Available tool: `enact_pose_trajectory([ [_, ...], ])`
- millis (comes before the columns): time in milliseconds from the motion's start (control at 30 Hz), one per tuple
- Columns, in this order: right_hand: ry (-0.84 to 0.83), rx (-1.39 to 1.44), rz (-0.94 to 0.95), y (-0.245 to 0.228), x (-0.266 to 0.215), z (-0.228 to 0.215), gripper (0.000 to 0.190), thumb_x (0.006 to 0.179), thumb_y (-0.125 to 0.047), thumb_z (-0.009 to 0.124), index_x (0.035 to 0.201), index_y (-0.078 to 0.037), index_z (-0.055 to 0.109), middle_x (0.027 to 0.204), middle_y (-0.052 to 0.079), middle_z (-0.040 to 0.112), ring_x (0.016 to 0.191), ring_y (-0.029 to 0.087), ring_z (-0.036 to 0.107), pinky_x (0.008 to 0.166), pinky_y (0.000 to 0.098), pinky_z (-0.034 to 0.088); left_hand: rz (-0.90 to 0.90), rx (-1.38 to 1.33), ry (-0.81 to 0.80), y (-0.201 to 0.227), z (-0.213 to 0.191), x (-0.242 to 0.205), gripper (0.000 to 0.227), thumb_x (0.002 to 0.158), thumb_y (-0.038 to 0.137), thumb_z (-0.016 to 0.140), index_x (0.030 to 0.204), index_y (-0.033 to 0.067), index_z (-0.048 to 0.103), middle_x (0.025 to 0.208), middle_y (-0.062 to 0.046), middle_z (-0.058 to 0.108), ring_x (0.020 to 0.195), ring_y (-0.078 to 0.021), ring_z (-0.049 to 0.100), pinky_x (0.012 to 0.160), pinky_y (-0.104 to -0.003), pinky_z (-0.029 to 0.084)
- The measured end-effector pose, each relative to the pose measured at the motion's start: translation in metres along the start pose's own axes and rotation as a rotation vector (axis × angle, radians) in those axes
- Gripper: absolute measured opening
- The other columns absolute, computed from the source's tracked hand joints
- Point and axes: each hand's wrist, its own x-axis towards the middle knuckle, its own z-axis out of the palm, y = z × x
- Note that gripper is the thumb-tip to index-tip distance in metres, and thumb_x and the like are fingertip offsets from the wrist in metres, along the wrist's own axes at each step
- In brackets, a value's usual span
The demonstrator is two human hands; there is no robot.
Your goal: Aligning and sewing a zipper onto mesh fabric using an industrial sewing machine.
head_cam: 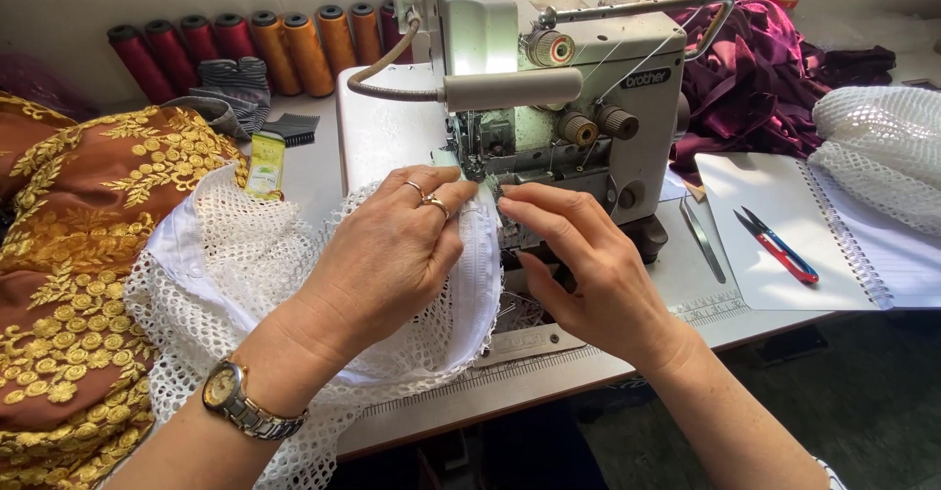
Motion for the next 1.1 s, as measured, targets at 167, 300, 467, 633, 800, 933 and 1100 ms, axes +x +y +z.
enact_pose_trajectory([
  [167, 0.075, -0.117, -0.155, -0.002, -0.007, 0.009, 0.031, 0.099, -0.016, 0.056, 0.129, -0.007, 0.054, 0.133, 0.017, 0.053, 0.117, 0.032, 0.06, 0.102, 0.0425, 0.048, -0.087, -0.165, 0.182, 0.008, -0.018, -0.011, 0.037, 0.095, 0.012, 0.049, 0.129, -0.0014, 0.045, 0.128, -0.022, 0.049, 0.124, -0.0328, 0.045, 0.11, -0.043, 0.034],
  [300, 0.128, -0.128, -0.187, -0.003, -0.009, 0.016, 0.025, 0.1, -0.015, 0.053, 0.124, -0.01, 0.059, 0.13, 0.015, 0.055, 0.115, 0.032, 0.061, 0.099, 0.0416, 0.049, -0.332, -0.196, 0.171, -0.005, -0.026, -0.032, 0.044, 0.097, 0.032, 0.044, 0.129, 0.0011, 0.04, 0.129, -0.02, 0.042, 0.12, -0.0311, 0.044, 0.101, -0.043, 0.04],
  [467, 0.195, -0.022, -0.209, -0.011, 0.0, 0.018, 0.017, 0.096, -0.006, 0.059, 0.112, -0.007, 0.065, 0.115, 0.015, 0.063, 0.105, 0.032, 0.064, 0.093, 0.0387, 0.052, -0.909, -0.429, -0.181, -0.021, -0.039, -0.045, 0.084, 0.069, 0.067, 0.046, 0.134, 0.0142, 0.039, 0.135, -0.01, 0.048, 0.131, -0.0227, 0.044, 0.109, -0.04, 0.035],
  [633, 0.213, 0.176, -0.109, -0.016, 0.003, 0.017, 0.016, 0.096, 0.0, 0.054, 0.106, -0.006, 0.065, 0.109, 0.014, 0.064, 0.1, 0.028, 0.066, 0.09, 0.0357, 0.056, -0.893, -0.714, -0.446, -0.027, -0.043, -0.05, 0.076, 0.069, 0.05, 0.055, 0.134, 0.0104, 0.05, 0.142, -0.005, 0.055, 0.128, -0.0202, 0.054, 0.109, -0.037, 0.037],
  [800, 0.266, 0.329, -0.03, -0.008, 0.004, 0.014, 0.022, 0.086, 0.007, 0.062, 0.099, -0.007, 0.073, 0.099, 0.01, 0.07, 0.101, 0.032, 0.07, 0.086, 0.0415, 0.055, -0.76, -1.066, -0.349, -0.058, -0.048, -0.071, 0.045, 0.097, 0.028, 0.057, 0.069, -0.005, 0.067, 0.045, -0.004, 0.048, 0.035, -0.0132, 0.042, 0.038, -0.028, 0.034],
  [933, 0.159, 0.271, -0.105, -0.006, 0.005, 0.007, 0.012, 0.094, 0.002, 0.055, 0.102, -0.001, 0.064, 0.104, 0.012, 0.068, 0.107, 0.031, 0.066, 0.098, 0.0386, 0.054, -0.761, -0.546, -0.212, -0.04, -0.091, -0.037, 0.046, 0.097, 0.037, 0.057, 0.064, 0.0056, 0.056, 0.052, -0.003, 0.044, 0.039, -0.0153, 0.033, 0.032, -0.03, 0.025],
  [1100, 0.148, 0.252, -0.147, -0.003, 0.007, 0.007, 0.009, 0.094, 0.001, 0.055, 0.101, 0.0, 0.062, 0.104, 0.013, 0.067, 0.107, 0.034, 0.067, 0.097, 0.0414, 0.054, -0.347, 0.319, 0.07, -0.04, -0.107, 0.004, 0.05, 0.089, 0.056, 0.074, 0.083, 0.0068, 0.067, 0.071, -0.009, 0.068, 0.06, -0.024, 0.064, 0.056, -0.04, 0.05],
])
